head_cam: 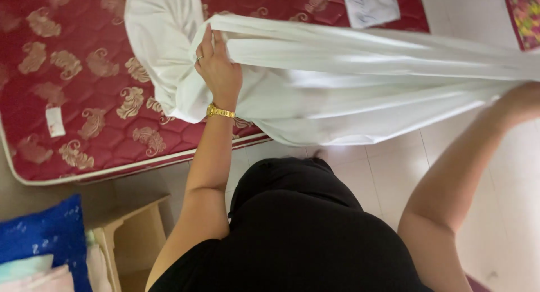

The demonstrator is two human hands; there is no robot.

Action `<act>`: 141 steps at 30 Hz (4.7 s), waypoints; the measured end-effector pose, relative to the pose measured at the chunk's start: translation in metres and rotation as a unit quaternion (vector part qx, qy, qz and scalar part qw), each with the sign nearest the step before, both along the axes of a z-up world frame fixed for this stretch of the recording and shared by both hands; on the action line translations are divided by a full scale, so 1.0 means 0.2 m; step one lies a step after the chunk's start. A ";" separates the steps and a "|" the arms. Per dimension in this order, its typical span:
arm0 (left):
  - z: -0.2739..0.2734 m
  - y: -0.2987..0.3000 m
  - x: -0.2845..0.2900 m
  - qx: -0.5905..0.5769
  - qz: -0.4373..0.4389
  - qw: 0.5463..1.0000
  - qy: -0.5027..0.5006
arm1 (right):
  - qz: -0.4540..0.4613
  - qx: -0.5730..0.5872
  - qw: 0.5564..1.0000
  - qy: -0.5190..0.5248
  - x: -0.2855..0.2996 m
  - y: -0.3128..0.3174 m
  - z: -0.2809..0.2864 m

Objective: The person folds a white pillowcase and places it on a stack of linens. They then insert a blue pillow into a white pillowcase, fold the case, and place it on the bed. Finally, they fold a white bedsheet and place it on a mattress.

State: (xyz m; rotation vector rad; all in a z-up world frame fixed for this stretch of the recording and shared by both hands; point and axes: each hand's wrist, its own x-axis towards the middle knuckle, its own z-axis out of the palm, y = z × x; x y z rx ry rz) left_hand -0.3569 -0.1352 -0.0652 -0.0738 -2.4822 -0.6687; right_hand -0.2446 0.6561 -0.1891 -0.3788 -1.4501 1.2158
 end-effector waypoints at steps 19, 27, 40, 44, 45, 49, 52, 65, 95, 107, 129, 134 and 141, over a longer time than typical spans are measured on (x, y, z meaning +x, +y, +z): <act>-0.81 1.00 -0.21 0.093 0.011 0.978 -0.189 | 0.236 0.253 0.848 -0.401 -0.64 -0.83 0.00; -0.53 1.20 -0.05 0.178 -0.017 0.956 -0.233 | 0.544 0.315 0.652 -0.424 -0.72 -1.84 0.22; -0.67 0.06 0.21 -0.008 0.392 0.919 -0.032 | 0.566 0.288 0.680 -0.367 -1.22 -1.88 0.05; -0.50 -0.16 0.33 0.085 0.374 0.923 0.041 | 0.516 0.266 0.686 -0.438 -1.31 -1.84 -0.07; -0.56 -0.20 0.34 0.101 0.302 0.948 0.008 | 0.500 0.291 0.667 -0.469 -1.31 -1.82 -0.12; -0.83 -0.30 0.31 -0.012 0.046 0.861 -0.506 | 0.533 0.463 0.486 -0.515 -1.39 -1.75 -0.54; -1.10 -0.46 0.31 -0.120 0.016 0.786 -0.606 | 0.525 0.455 0.290 -0.658 -1.19 -1.92 -0.36; -1.36 -0.45 -0.52 -0.042 -0.057 0.909 -0.411 | 0.418 0.252 0.556 -0.672 -0.87 -1.99 -0.04; -2.12 -0.19 -0.69 -0.371 -0.108 0.810 -0.441 | 0.342 0.358 0.622 -0.607 -0.47 -2.80 -0.30; -1.82 -0.28 -0.69 -0.243 -0.099 0.848 -0.460 | 0.410 0.363 0.517 -0.658 -0.62 -3.15 -0.90; -1.14 -0.13 -0.61 -0.016 -0.295 0.856 -0.424 | 0.392 0.143 0.702 -0.577 -0.66 -3.06 -0.60; -0.66 0.08 -0.64 0.018 -0.410 0.823 -0.393 | 0.437 0.000 0.816 -0.379 -0.80 -2.76 -0.40; -0.08 0.48 -0.72 0.030 -0.527 0.829 -0.182 | 0.464 -0.111 0.844 -0.244 -0.74 -2.42 0.35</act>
